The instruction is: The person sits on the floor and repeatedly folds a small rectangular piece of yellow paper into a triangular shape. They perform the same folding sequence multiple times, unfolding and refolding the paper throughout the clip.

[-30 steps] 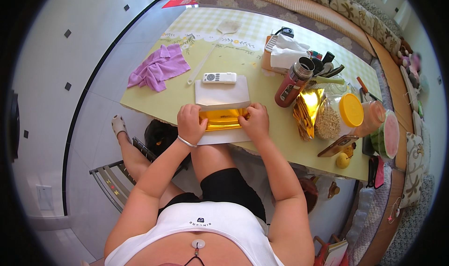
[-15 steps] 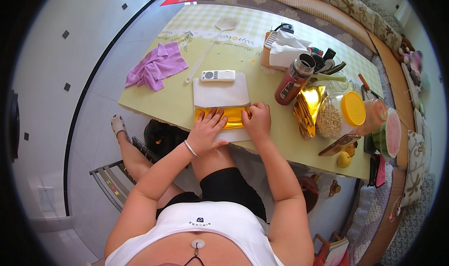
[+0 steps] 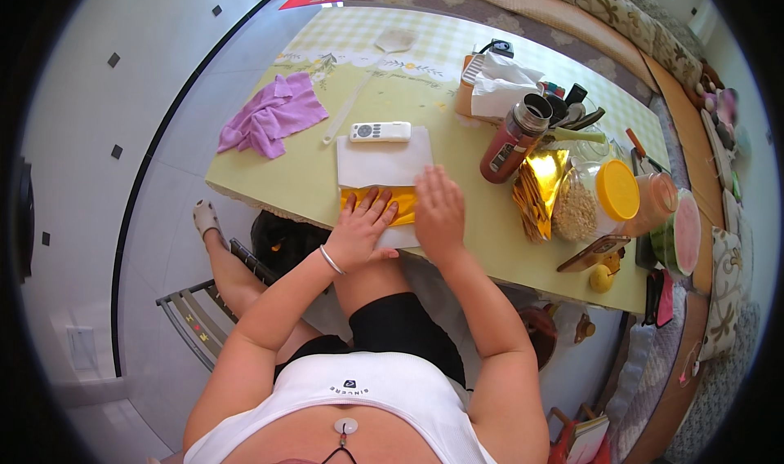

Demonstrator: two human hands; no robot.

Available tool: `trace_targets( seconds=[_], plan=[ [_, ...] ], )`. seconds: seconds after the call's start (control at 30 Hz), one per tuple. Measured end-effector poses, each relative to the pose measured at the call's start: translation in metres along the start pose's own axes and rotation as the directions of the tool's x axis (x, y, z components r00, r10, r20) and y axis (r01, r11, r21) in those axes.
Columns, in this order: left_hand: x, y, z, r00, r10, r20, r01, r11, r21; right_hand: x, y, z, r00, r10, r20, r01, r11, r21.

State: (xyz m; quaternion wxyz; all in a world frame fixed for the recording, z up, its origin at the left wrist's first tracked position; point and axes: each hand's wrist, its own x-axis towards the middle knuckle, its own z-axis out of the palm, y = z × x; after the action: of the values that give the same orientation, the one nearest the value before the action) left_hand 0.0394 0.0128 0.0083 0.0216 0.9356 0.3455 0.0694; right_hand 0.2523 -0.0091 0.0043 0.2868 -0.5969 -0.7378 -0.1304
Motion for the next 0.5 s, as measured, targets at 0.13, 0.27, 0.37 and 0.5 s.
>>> trace_targets(
  seconds=[0.13, 0.27, 0.37, 0.5],
  plan=[
    [-0.002, -0.002, -0.002, 0.995, -0.025, 0.099, 0.025, 1.0, -0.006, -0.02, -0.018, -0.004, 0.936, -0.194, 0.293, 0.141, 0.971, 0.193],
    [-0.016, -0.019, 0.004, 0.994, -0.031, 0.104, 0.045, 0.99, -0.134, -0.026, -0.004, -0.013, 0.896, -0.113, 0.429, 0.042, 0.984, 0.172],
    [-0.032, -0.038, -0.014, 0.977, -0.094, 0.189, 0.109, 0.992, -0.068, -0.032, 0.013, -0.012, 0.889, -0.128, 0.44, 0.071, 0.987, 0.143],
    [-0.021, -0.059, -0.023, 0.974, -0.049, 0.222, 0.05, 0.999, 0.001, -0.022, 0.011, -0.022, 0.922, -0.186, 0.34, 0.132, 0.975, 0.178]
  ],
)
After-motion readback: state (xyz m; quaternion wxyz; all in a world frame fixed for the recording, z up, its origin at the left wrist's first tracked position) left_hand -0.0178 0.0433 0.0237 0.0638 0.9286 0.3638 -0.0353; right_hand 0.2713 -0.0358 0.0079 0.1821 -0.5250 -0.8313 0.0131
